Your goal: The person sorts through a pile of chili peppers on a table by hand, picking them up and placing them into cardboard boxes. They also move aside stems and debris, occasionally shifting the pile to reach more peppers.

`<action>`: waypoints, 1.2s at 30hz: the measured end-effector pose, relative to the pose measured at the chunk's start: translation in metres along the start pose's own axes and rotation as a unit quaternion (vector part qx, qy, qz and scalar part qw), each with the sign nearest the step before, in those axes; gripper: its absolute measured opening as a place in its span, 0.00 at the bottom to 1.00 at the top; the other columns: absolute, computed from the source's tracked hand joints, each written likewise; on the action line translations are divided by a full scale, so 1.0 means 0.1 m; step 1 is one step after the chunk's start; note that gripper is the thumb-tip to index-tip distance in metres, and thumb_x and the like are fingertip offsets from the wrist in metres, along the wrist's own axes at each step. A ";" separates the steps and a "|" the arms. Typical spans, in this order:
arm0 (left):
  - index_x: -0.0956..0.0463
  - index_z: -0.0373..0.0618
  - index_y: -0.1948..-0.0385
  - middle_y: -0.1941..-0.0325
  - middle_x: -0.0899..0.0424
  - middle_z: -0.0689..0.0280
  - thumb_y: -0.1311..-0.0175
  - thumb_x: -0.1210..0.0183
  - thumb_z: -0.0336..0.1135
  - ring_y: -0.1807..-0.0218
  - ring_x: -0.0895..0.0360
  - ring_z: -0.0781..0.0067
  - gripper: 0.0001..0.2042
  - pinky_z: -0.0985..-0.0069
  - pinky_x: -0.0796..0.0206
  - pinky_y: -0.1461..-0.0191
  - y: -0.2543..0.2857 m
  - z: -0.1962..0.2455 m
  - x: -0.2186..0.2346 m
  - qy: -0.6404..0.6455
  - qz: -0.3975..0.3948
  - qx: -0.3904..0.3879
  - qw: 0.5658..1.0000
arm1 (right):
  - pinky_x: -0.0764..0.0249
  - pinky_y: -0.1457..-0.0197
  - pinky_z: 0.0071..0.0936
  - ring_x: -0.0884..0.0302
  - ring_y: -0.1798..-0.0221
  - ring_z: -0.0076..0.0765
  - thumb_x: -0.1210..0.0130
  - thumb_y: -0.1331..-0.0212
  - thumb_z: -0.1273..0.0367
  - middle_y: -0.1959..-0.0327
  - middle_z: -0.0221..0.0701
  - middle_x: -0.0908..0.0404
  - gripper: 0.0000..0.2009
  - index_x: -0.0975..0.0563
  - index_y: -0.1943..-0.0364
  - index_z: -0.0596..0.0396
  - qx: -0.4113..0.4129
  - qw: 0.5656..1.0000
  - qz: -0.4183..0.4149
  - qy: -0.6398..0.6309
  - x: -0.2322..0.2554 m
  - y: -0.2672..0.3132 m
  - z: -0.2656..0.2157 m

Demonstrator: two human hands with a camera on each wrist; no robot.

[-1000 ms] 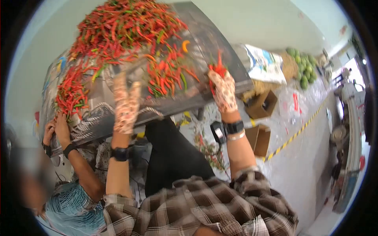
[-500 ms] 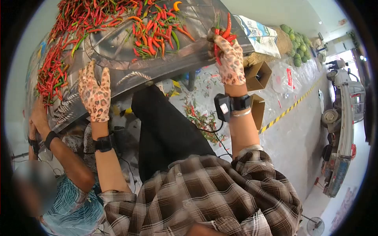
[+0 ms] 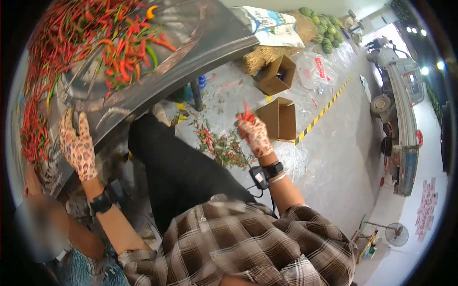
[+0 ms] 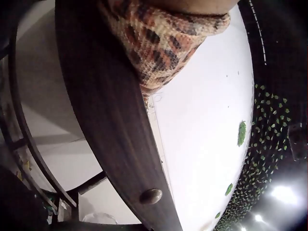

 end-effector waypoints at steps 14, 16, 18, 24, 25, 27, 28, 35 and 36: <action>0.32 0.42 0.42 0.37 0.31 0.56 0.31 0.53 0.45 0.34 0.37 0.57 0.22 0.66 0.48 0.32 0.03 -0.18 -0.15 -0.004 -0.023 0.019 1.000 | 0.35 0.74 0.22 0.33 0.76 0.19 0.42 0.45 0.68 0.78 0.22 0.26 0.08 0.22 0.65 0.58 -0.038 0.993 -0.071 0.087 -0.41 0.04 0.03; 0.32 0.41 0.42 0.37 0.31 0.55 0.31 0.53 0.45 0.34 0.38 0.57 0.22 0.67 0.48 0.33 0.03 -0.19 -0.15 0.001 -0.017 0.014 1.000 | 0.36 0.73 0.21 0.34 0.76 0.18 0.42 0.46 0.68 0.78 0.23 0.25 0.09 0.22 0.65 0.59 -0.066 0.991 -0.074 0.086 -0.41 0.05 0.11; 0.31 0.41 0.43 0.37 0.31 0.55 0.32 0.52 0.44 0.35 0.37 0.57 0.21 0.67 0.47 0.33 0.01 -0.08 -0.05 0.025 -0.030 0.046 0.998 | 0.37 0.72 0.21 0.35 0.75 0.18 0.41 0.46 0.67 0.77 0.23 0.25 0.10 0.22 0.65 0.59 -0.069 0.992 -0.096 0.039 -0.42 0.09 0.13; 0.29 0.40 0.45 0.39 0.29 0.54 0.33 0.51 0.43 0.36 0.35 0.55 0.21 0.65 0.47 0.33 -0.01 -0.03 -0.01 0.023 -0.022 0.061 0.998 | 0.37 0.72 0.22 0.35 0.74 0.18 0.40 0.47 0.67 0.77 0.22 0.26 0.10 0.22 0.65 0.59 -0.038 0.991 -0.081 0.102 -0.33 -0.01 0.28; 0.30 0.40 0.44 0.39 0.29 0.54 0.32 0.51 0.43 0.36 0.35 0.55 0.21 0.65 0.47 0.33 0.00 -0.04 -0.03 0.024 -0.027 0.058 0.998 | 0.36 0.72 0.23 0.34 0.74 0.19 0.40 0.47 0.66 0.77 0.23 0.25 0.10 0.22 0.64 0.58 -0.015 0.993 -0.092 0.067 -0.31 -0.04 0.36; 0.30 0.39 0.44 0.39 0.30 0.54 0.32 0.51 0.43 0.36 0.35 0.56 0.21 0.66 0.47 0.33 0.06 -0.32 -0.23 0.003 -0.027 0.029 0.999 | 0.36 0.72 0.24 0.34 0.75 0.20 0.40 0.47 0.66 0.78 0.24 0.25 0.10 0.22 0.65 0.58 -0.049 0.990 -0.087 0.100 -0.32 -0.02 0.35; 0.30 0.39 0.44 0.38 0.30 0.54 0.32 0.51 0.43 0.36 0.35 0.56 0.21 0.66 0.47 0.33 0.08 -0.41 -0.28 -0.016 -0.020 0.004 1.000 | 0.35 0.73 0.24 0.33 0.76 0.20 0.40 0.46 0.65 0.79 0.25 0.25 0.10 0.22 0.66 0.58 -0.077 0.984 -0.086 0.136 -0.33 0.00 0.32; 0.32 0.37 0.43 0.39 0.30 0.53 0.31 0.53 0.40 0.37 0.34 0.56 0.21 0.68 0.47 0.34 -0.03 -0.05 -0.02 0.073 -0.046 0.039 0.996 | 0.36 0.76 0.21 0.33 0.78 0.20 0.40 0.48 0.67 0.80 0.24 0.27 0.09 0.23 0.68 0.58 -0.093 0.990 -0.081 0.075 -0.37 0.06 0.30; 0.32 0.37 0.43 0.39 0.30 0.53 0.31 0.53 0.40 0.37 0.34 0.56 0.21 0.68 0.47 0.34 -0.02 -0.03 -0.03 0.077 -0.048 0.033 0.995 | 0.39 0.76 0.20 0.35 0.78 0.17 0.40 0.46 0.66 0.80 0.22 0.28 0.09 0.23 0.67 0.56 -0.096 0.989 -0.085 0.078 -0.37 0.07 0.28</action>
Point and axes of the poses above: each hand's wrist, its own y-axis away from the middle knuckle, its own x-axis out of the back of the hand, z = x × y, the point moved 3 cm from there along -y, towards the middle knuckle
